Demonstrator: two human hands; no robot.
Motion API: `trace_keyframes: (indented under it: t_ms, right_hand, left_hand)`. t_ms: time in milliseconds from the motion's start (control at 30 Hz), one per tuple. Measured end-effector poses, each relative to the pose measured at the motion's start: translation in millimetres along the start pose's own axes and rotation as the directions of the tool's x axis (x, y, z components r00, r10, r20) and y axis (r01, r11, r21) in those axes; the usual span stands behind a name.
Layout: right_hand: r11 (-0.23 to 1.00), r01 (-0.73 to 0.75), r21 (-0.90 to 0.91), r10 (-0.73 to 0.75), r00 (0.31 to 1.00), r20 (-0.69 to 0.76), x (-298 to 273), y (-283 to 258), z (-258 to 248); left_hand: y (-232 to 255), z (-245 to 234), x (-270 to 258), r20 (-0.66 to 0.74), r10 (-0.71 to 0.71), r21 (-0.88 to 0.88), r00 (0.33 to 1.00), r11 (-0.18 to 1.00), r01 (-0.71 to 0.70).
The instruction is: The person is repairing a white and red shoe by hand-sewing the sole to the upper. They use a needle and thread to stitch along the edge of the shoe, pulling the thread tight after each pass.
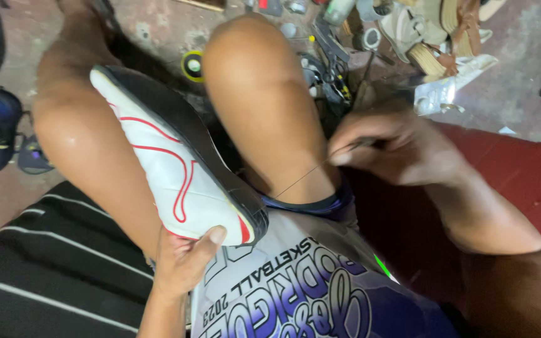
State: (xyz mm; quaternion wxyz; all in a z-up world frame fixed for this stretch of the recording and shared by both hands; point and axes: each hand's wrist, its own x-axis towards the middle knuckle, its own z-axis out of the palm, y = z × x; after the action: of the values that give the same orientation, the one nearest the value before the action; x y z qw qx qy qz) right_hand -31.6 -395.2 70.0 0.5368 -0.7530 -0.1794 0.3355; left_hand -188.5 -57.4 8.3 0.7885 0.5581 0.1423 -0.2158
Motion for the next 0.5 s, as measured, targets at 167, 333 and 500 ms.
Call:
trace_keyframes:
  t_ms: [167, 333, 500]
  right_hand:
    - [0.932, 0.046, -0.36, -0.118, 0.976, -0.181, 9, -15, -19]
    - [0.967, -0.024, -0.254, -0.082, 0.913, -0.4, 19, -26, -2]
    - [0.9, 0.202, -0.387, -0.295, 0.935, -0.196, 17, -34, 50]
  left_hand:
    - [-41, -44, 1, -0.146, 0.014, -0.357, 0.989, 0.932, -0.066]
    - [-47, -51, 18, -0.139, 0.156, -0.533, 0.978, 0.821, -0.206]
    - [-56, -55, 23, -0.071, 0.263, -0.615, 0.962, 0.748, -0.25]
